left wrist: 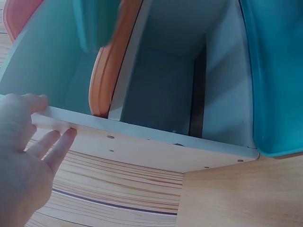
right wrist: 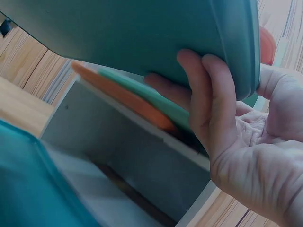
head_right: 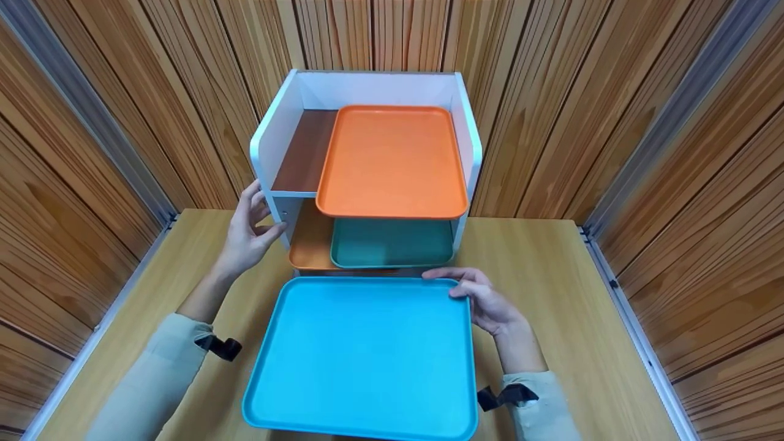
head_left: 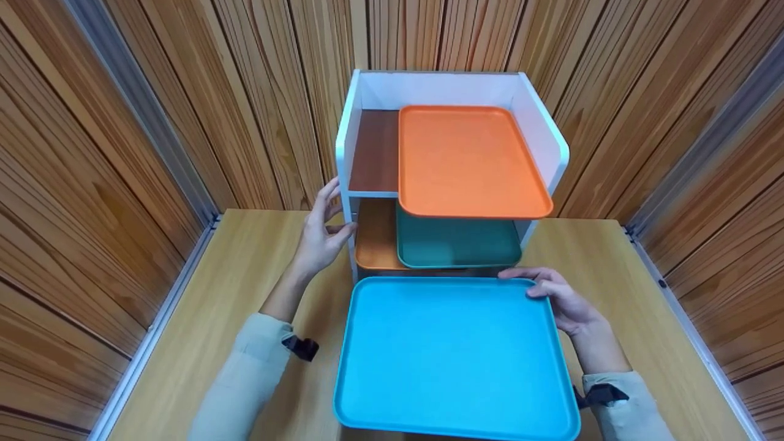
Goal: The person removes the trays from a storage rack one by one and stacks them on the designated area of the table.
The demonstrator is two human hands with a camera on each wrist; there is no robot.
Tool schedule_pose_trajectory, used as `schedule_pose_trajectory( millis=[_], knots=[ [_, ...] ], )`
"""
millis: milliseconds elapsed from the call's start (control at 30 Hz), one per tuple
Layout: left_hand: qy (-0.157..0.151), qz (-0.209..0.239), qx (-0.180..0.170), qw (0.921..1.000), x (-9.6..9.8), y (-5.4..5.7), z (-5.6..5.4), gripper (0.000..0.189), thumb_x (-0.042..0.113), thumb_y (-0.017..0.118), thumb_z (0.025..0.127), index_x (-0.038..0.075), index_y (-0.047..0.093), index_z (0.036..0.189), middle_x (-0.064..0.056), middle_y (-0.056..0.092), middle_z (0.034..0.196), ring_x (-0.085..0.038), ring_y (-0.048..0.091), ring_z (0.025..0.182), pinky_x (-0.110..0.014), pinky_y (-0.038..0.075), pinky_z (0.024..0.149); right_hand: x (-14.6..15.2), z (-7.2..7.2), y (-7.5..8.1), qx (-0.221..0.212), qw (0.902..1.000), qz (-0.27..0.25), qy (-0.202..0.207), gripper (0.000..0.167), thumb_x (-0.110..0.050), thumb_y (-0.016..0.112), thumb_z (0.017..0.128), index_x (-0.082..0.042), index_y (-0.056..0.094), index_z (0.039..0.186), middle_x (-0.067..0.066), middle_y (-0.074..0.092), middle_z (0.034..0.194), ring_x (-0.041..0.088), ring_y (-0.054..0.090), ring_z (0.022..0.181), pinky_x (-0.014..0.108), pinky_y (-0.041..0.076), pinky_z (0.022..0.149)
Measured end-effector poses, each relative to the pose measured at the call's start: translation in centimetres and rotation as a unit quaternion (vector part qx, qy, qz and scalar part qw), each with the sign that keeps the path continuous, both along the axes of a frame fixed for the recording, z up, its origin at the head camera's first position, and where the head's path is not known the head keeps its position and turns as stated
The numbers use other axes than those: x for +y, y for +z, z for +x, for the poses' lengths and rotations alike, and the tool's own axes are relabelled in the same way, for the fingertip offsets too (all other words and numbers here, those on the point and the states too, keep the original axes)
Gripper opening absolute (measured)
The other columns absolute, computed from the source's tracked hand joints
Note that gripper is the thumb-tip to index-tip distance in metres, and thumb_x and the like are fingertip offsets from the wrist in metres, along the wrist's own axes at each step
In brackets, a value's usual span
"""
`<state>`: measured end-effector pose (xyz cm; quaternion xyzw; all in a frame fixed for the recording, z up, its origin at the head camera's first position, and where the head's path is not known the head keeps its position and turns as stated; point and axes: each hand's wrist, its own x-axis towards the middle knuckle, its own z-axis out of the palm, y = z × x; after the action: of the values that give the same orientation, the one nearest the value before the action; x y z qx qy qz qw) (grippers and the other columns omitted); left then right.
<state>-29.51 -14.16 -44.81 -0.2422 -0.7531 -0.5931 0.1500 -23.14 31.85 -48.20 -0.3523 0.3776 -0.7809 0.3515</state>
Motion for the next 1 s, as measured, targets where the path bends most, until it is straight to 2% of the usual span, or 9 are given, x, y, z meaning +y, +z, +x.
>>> schedule_pose_trajectory(
  millis=[167, 300, 633, 800, 1000],
  knots=[
    [-0.007, 0.022, -0.024, 0.9994, 0.0, 0.2, 0.0, 0.077, -0.012, 0.067, 0.105, 0.003, 0.031, 0.172, -0.026, 0.046, 0.173, -0.052, 0.056, 0.156, -0.068, 0.062, 0.111, 0.4, -0.1, -1.2, 0.004, 0.9985, 0.043, -0.034, 0.064, 0.007, 0.022, 0.110, -0.004, 0.065, 0.156, 0.009, 0.069, 0.160, 0.026, 0.075, 0.141, 0.041, 0.062, 0.119],
    [-0.007, 0.033, -0.036, 0.9988, 0.1, 0.3, 0.0, 0.077, -0.013, 0.067, 0.104, 0.004, 0.032, 0.171, -0.025, 0.047, 0.171, -0.052, 0.058, 0.155, -0.069, 0.064, 0.110, 0.7, -0.4, -2.5, 0.012, 0.9973, 0.059, -0.042, 0.066, 0.008, 0.020, 0.110, -0.006, 0.065, 0.157, 0.006, 0.069, 0.160, 0.022, 0.073, 0.142, 0.037, 0.061, 0.121],
    [0.001, 0.033, -0.052, 0.9981, 0.0, 0.5, 0.0, 0.074, -0.006, 0.070, 0.107, 0.007, 0.034, 0.171, -0.024, 0.049, 0.170, -0.053, 0.058, 0.154, -0.066, 0.063, 0.110, 1.3, -0.9, -5.9, 0.014, 0.9957, 0.082, -0.042, 0.066, 0.004, 0.018, 0.114, -0.011, 0.061, 0.161, 0.004, 0.067, 0.163, 0.021, 0.071, 0.146, 0.037, 0.058, 0.124],
    [-0.002, 0.036, -0.059, 0.9976, -0.1, 0.6, 0.1, 0.073, -0.007, 0.070, 0.106, 0.005, 0.036, 0.170, -0.025, 0.049, 0.170, -0.056, 0.057, 0.152, -0.058, 0.067, 0.107, 1.3, -1.2, -6.9, 0.019, 0.9957, 0.083, -0.037, 0.065, 0.005, 0.019, 0.114, -0.009, 0.058, 0.163, 0.007, 0.064, 0.166, 0.023, 0.069, 0.149, 0.039, 0.058, 0.125],
    [-0.004, 0.036, -0.057, 0.9977, -0.3, 0.8, -0.1, 0.073, -0.007, 0.070, 0.105, 0.007, 0.037, 0.170, -0.023, 0.050, 0.169, -0.051, 0.061, 0.150, -0.053, 0.070, 0.103, 1.1, -1.4, -8.1, 0.015, 0.9863, 0.148, -0.071, 0.060, 0.002, 0.026, 0.116, -0.016, 0.064, 0.160, 0.000, 0.068, 0.161, 0.018, 0.072, 0.144, 0.035, 0.060, 0.123]
  ],
)
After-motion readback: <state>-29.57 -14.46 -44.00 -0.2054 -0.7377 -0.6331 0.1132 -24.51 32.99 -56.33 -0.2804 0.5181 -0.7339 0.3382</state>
